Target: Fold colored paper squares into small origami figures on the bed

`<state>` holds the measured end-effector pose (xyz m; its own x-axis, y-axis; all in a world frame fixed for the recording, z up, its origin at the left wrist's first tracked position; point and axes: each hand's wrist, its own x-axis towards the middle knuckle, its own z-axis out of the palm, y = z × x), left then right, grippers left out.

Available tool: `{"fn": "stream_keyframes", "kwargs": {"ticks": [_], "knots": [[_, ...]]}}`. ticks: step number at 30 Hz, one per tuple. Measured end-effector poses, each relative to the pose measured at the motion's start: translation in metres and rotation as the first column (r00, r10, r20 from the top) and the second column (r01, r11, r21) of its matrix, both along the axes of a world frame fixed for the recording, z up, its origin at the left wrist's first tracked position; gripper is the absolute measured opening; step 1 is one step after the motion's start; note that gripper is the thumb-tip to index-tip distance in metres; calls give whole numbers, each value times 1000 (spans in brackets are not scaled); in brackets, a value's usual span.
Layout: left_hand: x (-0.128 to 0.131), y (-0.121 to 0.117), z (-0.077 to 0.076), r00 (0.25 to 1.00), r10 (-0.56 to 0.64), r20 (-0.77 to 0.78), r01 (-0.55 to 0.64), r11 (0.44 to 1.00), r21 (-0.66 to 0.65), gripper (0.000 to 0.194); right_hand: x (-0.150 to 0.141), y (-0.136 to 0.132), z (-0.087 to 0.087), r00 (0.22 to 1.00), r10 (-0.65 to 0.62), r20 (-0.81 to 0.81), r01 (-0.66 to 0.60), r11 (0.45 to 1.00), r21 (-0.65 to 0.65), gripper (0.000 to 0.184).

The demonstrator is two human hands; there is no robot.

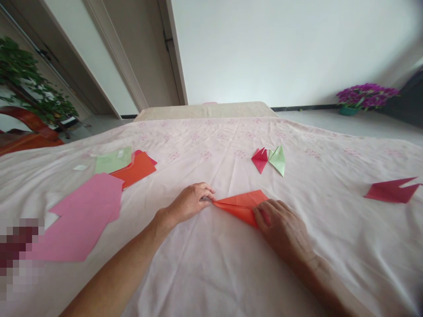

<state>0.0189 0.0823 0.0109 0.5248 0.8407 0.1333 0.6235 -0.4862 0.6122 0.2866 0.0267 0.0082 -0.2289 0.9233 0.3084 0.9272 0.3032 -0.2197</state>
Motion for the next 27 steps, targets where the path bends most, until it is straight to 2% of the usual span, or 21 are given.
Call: {"fn": "stream_keyframes", "kwargs": {"ticks": [8,14,17,20,23,24,27], "knots": [[8,-1,4,998,57,7,-57,998,-24,21,-2,4,-1,990,-14,138,4,997,75,26],[14,-8,2,993,118,11,-118,993,13,11,2,2,-3,996,-9,94,3,998,63,26],[14,-13,-3,986,165,12,-166,985,42,9,5,-1,-2,994,113,-6,-113,993,22,29],[13,-16,-6,983,185,1,-185,981,64,9,6,-7,1,952,291,-95,-296,954,-47,21],[13,-16,-6,983,181,-17,-180,981,71,9,7,-12,4,929,359,-94,-367,925,-95,50],[13,-16,-5,984,176,-21,-174,982,70,9,7,-13,4,925,370,-85,-377,920,-106,53],[13,-15,-2,988,150,-31,-148,987,59,11,5,-13,6,911,399,-99,-409,905,-119,32]]}}
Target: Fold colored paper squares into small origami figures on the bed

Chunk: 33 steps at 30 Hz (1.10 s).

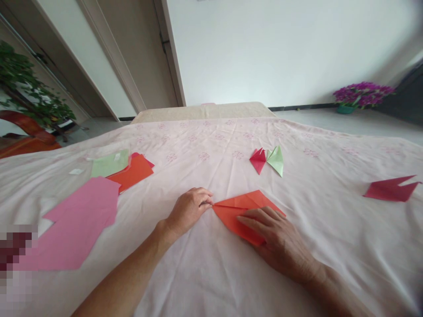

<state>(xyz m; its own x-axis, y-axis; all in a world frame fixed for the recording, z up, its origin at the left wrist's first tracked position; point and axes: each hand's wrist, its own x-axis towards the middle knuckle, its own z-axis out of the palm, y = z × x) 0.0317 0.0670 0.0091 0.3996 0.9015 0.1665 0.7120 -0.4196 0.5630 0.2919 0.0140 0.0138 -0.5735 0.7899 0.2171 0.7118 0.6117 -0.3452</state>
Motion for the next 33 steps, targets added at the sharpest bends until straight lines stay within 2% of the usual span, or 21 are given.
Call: {"fn": "stream_keyframes", "kwargs": {"ticks": [2,6,11,17,25,33], "knots": [[-1,1,2,1000,-21,-1,21,1000,-14,12,-2,3,0,998,-36,-45,35,999,-34,21],[-3,6,3,998,-53,15,54,997,-60,15,-9,11,-1,966,-249,-75,240,964,-117,27],[-3,10,6,997,-75,24,77,992,-101,18,-14,15,-6,914,-405,14,405,912,-67,19],[-1,12,11,997,-81,10,82,990,-113,22,-16,16,-6,910,-411,59,413,909,-48,16],[3,6,12,999,-16,50,22,993,-112,15,-17,17,-4,909,-412,62,415,908,-62,15],[8,3,6,999,43,13,-42,997,-59,10,-18,18,-4,898,-434,68,438,896,-76,14]]}}
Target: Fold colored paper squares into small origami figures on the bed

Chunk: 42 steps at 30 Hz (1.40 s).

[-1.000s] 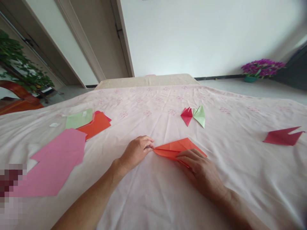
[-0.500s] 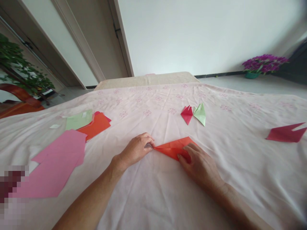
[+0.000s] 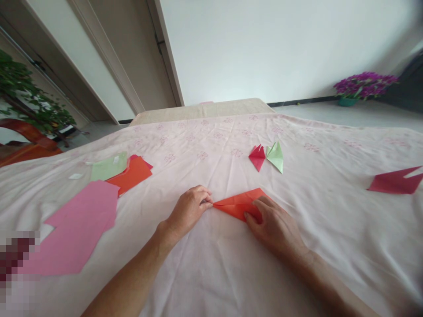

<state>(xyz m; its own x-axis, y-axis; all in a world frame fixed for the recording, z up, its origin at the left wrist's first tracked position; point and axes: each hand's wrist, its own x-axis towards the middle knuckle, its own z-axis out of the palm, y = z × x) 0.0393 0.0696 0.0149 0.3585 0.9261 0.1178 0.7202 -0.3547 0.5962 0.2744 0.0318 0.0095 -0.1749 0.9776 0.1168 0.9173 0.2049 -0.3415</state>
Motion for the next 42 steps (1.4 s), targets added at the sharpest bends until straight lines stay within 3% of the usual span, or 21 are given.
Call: {"fn": "stream_keyframes", "kwargs": {"ticks": [12,21,33,42], "knots": [[4,-8,-3,987,121,-107,-116,992,48,4,3,1,0,999,4,-32,-4,1000,-10,23],[-4,-8,-2,993,103,-58,-105,994,-21,24,1,4,-4,999,12,34,-11,1000,-6,19],[1,-6,-1,986,147,-85,-150,988,-36,9,-1,5,-3,998,-22,55,21,1000,6,17],[5,-5,-5,979,173,-106,-169,985,44,3,1,6,-5,998,-26,54,27,1000,-6,17]]}}
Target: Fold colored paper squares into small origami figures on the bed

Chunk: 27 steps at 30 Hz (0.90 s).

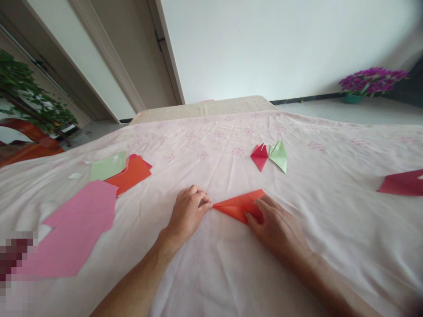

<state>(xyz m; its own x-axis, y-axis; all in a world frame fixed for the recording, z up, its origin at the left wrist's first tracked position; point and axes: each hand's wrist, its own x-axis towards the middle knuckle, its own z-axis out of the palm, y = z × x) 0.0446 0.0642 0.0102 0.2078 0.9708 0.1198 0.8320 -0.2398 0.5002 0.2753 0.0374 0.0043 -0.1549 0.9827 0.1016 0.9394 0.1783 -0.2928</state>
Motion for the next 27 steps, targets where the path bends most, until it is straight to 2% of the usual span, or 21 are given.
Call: {"fn": "stream_keyframes", "kwargs": {"ticks": [5,14,22,27], "knots": [[1,0,1,998,-9,-63,10,1000,15,6,0,-1,3,1000,-8,-2,8,1000,-27,14],[4,-2,3,988,-8,-155,15,999,44,9,4,-7,7,1000,-10,5,10,999,-40,22],[5,-6,3,983,-5,-181,19,997,75,9,9,-9,12,999,9,-42,-13,997,-78,39],[4,-5,1,983,-4,-183,21,996,87,5,12,-9,11,999,-32,7,32,999,-43,36]]}}
